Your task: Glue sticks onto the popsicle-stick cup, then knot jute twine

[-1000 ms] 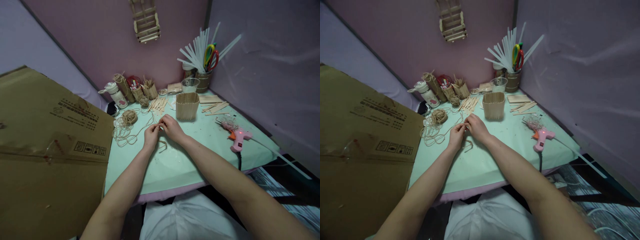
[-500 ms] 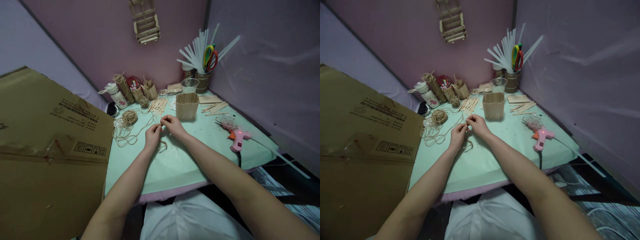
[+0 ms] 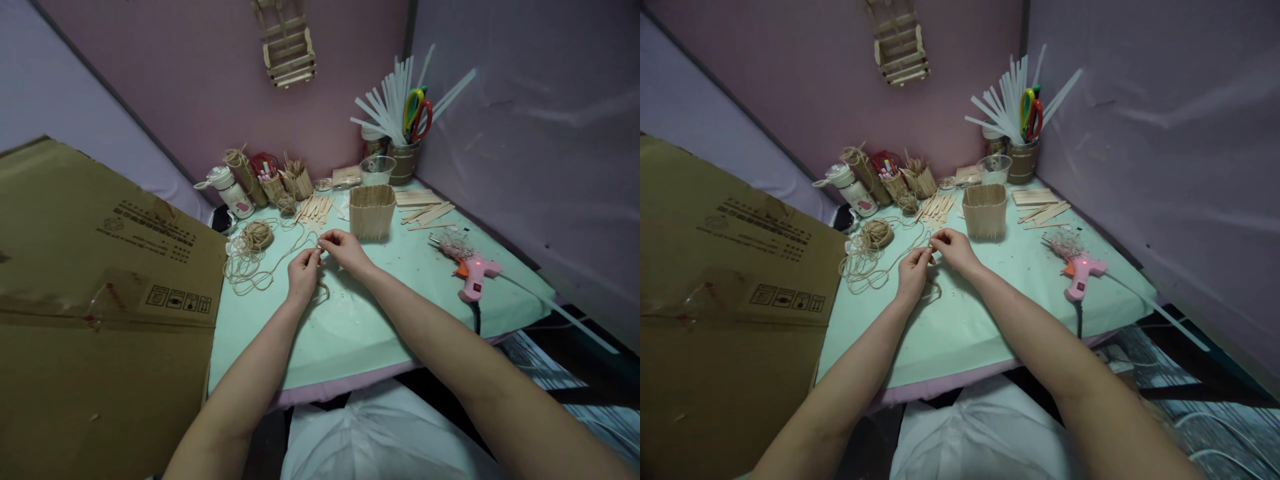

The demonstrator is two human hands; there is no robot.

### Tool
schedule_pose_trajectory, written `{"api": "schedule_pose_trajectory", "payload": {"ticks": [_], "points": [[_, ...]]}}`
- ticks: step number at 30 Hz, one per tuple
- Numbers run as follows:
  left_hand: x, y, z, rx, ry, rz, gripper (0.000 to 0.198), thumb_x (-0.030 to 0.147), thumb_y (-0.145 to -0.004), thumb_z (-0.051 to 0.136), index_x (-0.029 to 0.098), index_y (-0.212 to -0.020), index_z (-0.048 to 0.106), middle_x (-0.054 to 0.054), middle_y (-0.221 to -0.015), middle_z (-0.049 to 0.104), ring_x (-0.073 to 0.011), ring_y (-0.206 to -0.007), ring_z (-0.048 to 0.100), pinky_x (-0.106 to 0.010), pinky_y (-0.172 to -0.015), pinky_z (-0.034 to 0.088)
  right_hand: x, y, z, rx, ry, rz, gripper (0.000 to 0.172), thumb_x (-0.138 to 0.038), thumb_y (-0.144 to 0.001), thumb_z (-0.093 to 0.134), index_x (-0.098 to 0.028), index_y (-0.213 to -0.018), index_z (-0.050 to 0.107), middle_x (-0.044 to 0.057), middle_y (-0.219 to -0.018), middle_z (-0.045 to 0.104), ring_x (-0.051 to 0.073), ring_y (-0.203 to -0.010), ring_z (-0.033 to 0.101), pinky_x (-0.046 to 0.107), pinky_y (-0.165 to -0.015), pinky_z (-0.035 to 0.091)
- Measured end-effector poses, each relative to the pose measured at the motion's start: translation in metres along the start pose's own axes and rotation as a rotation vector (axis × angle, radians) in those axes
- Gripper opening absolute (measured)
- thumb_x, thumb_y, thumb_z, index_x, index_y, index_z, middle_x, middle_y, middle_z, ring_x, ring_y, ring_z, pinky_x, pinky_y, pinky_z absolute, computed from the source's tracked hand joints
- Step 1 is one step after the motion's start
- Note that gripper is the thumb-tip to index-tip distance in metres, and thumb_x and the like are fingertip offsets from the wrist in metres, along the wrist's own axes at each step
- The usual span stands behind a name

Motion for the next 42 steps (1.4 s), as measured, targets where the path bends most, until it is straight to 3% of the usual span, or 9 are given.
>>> {"api": "schedule_pose_trajectory", "payload": {"ticks": [6, 13, 19, 25, 33, 42], "points": [[0.002, 0.001, 0.001, -0.007, -0.020, 0.008, 0.028, 0.035, -0.083, 0.051, 0.017, -0.064, 0.061, 0.000, -0.066, 0.061, -0.0149, -0.070, 0.056, -0.025, -0.068, 0.041, 0.006, 0.003, 0.006, -0.083, 0.006, 0.099, 0.021, -0.038, -0.071, 0.064, -0.018, -0.071, 0.062, -0.001, -0.067, 0.060, 0.011, -0.061, 0.050, 0.025, -0.060, 0.039], [-0.004, 0.001, -0.001, 0.051, 0.014, -0.045, 0.021, 0.037, -0.080, 0.057, 0.017, -0.072, 0.060, 0.002, -0.065, 0.057, -0.0119, -0.063, 0.051, -0.024, -0.064, 0.041, 0.007, 0.001, 0.001, -0.021, 0.157, 0.034, 0.021, -0.037, -0.071, 0.062, -0.017, -0.064, 0.059, -0.003, -0.059, 0.054, 0.011, -0.059, 0.045, 0.025, -0.059, 0.035], [-0.010, -0.002, -0.004, 0.093, 0.128, -0.076, 0.015, 0.031, -0.075, 0.061, 0.017, -0.071, 0.060, 0.002, -0.066, 0.056, -0.0109, -0.064, 0.050, -0.023, -0.065, 0.041, 0.014, 0.003, 0.007, -0.103, 0.065, 0.149, 0.021, -0.037, -0.073, 0.059, -0.017, -0.072, 0.063, -0.004, -0.057, 0.051, 0.010, -0.055, 0.041, 0.024, -0.054, 0.032], [-0.016, -0.004, -0.007, 0.109, 0.176, -0.093, 0.011, 0.028, -0.071, 0.063, 0.017, -0.072, 0.064, 0.002, -0.067, 0.059, -0.0109, -0.062, 0.049, -0.023, -0.061, 0.040, 0.009, 0.000, 0.004, -0.041, 0.181, 0.013, 0.014, -0.028, -0.074, 0.058, -0.017, -0.071, 0.066, 0.000, -0.070, 0.064, 0.013, -0.068, 0.053, 0.026, -0.066, 0.039], [-0.019, -0.006, -0.010, 0.152, 0.216, -0.107, 0.014, 0.030, -0.071, 0.066, 0.017, -0.077, 0.067, 0.000, -0.071, 0.064, -0.0129, -0.068, 0.055, -0.025, -0.066, 0.044, -0.002, 0.002, -0.001, 0.066, 0.238, -0.086, 0.006, -0.024, -0.072, 0.062, -0.018, -0.070, 0.061, -0.002, -0.068, 0.060, 0.012, -0.065, 0.052, 0.026, -0.065, 0.041], [-0.015, -0.007, -0.010, 0.128, 0.128, 0.005, 0.016, 0.031, -0.075, 0.064, 0.017, -0.081, 0.069, -0.002, -0.080, 0.068, -0.0152, -0.078, 0.058, -0.028, -0.077, 0.044, -0.016, 0.009, 0.003, 0.068, 0.369, -0.206, 0.008, -0.019, -0.076, 0.062, -0.017, -0.076, 0.070, 0.002, -0.077, 0.062, 0.013, -0.070, 0.056, 0.026, -0.069, 0.044]]}}
Point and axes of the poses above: each hand's wrist, its own y-axis away from the middle knuckle, its own z-axis out of the palm, x = y × z, the point moved 7 cm from there along -y, towards the middle knuckle
